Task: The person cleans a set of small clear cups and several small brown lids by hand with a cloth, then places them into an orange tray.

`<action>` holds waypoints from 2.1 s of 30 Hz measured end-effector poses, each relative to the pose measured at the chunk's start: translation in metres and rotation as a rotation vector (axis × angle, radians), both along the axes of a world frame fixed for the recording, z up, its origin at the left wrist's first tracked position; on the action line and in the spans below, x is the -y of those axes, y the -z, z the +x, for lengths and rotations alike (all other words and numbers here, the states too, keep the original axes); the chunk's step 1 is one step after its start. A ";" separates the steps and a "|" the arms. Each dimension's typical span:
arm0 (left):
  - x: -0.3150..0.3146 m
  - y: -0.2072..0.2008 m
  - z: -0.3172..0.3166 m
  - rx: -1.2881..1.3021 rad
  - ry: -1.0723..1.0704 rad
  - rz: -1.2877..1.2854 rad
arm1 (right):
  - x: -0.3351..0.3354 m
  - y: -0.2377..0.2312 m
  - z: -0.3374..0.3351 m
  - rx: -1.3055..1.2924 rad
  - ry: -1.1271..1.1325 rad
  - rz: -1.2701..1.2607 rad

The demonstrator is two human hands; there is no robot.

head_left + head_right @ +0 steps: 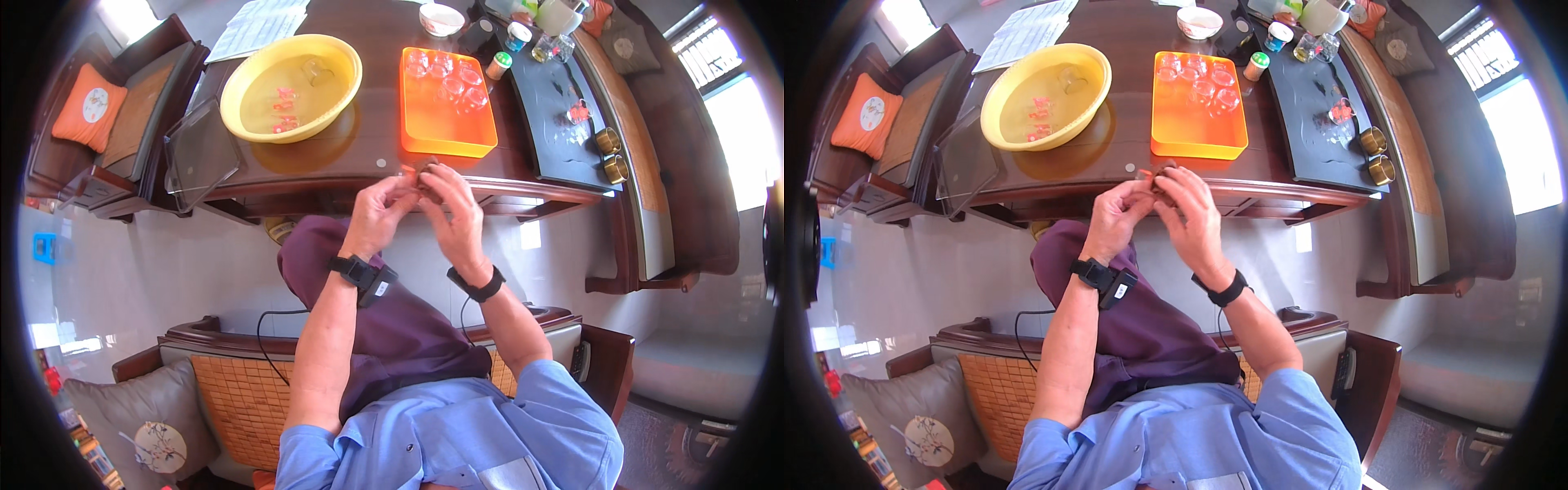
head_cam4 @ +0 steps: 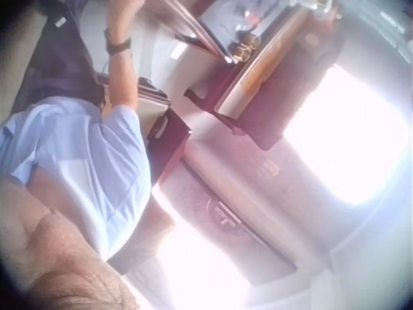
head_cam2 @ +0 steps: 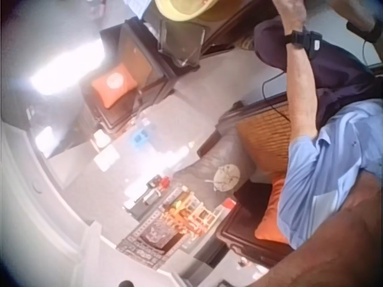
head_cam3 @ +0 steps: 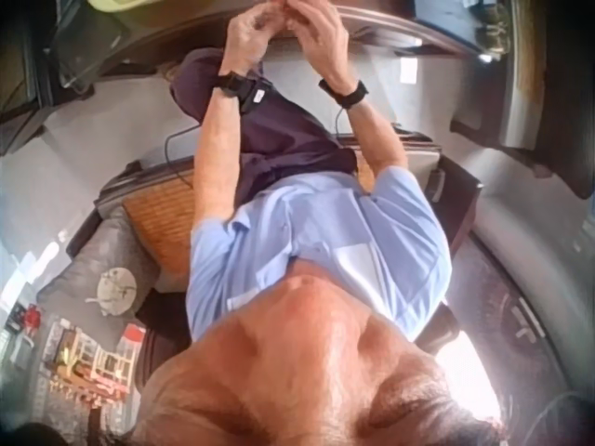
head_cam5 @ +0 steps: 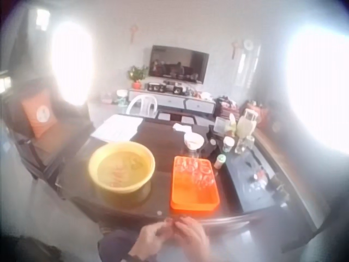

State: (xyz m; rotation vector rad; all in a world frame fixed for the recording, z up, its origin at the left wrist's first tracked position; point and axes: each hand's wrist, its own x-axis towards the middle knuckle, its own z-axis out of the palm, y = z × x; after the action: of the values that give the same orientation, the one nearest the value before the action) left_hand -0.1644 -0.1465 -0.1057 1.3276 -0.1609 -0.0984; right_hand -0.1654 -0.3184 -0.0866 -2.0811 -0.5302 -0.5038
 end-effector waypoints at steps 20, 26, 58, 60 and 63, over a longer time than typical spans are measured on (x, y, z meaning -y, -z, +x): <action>0.000 -0.011 0.001 0.112 -0.222 -0.111 | -0.025 -0.012 0.010 -0.618 -0.154 0.656; -0.006 -0.002 0.007 0.057 -0.342 -0.149 | -0.020 -0.002 -0.013 -0.613 -0.043 0.435; -0.004 -0.008 -0.005 0.159 0.044 0.159 | 0.001 -0.041 0.019 -0.995 -0.319 0.967; 0.002 -0.007 -0.004 0.069 0.035 0.068 | 0.006 -0.039 0.015 -0.825 -0.273 0.632; 0.001 -0.011 -0.003 -0.046 0.106 -0.113 | 0.007 -0.026 0.017 -0.306 -0.266 0.228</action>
State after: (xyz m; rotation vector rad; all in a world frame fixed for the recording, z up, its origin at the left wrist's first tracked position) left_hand -0.1670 -0.1473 -0.0948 1.2027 -0.1949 -0.2063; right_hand -0.1481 -0.3254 -0.0607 -1.7926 -0.5312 -0.0826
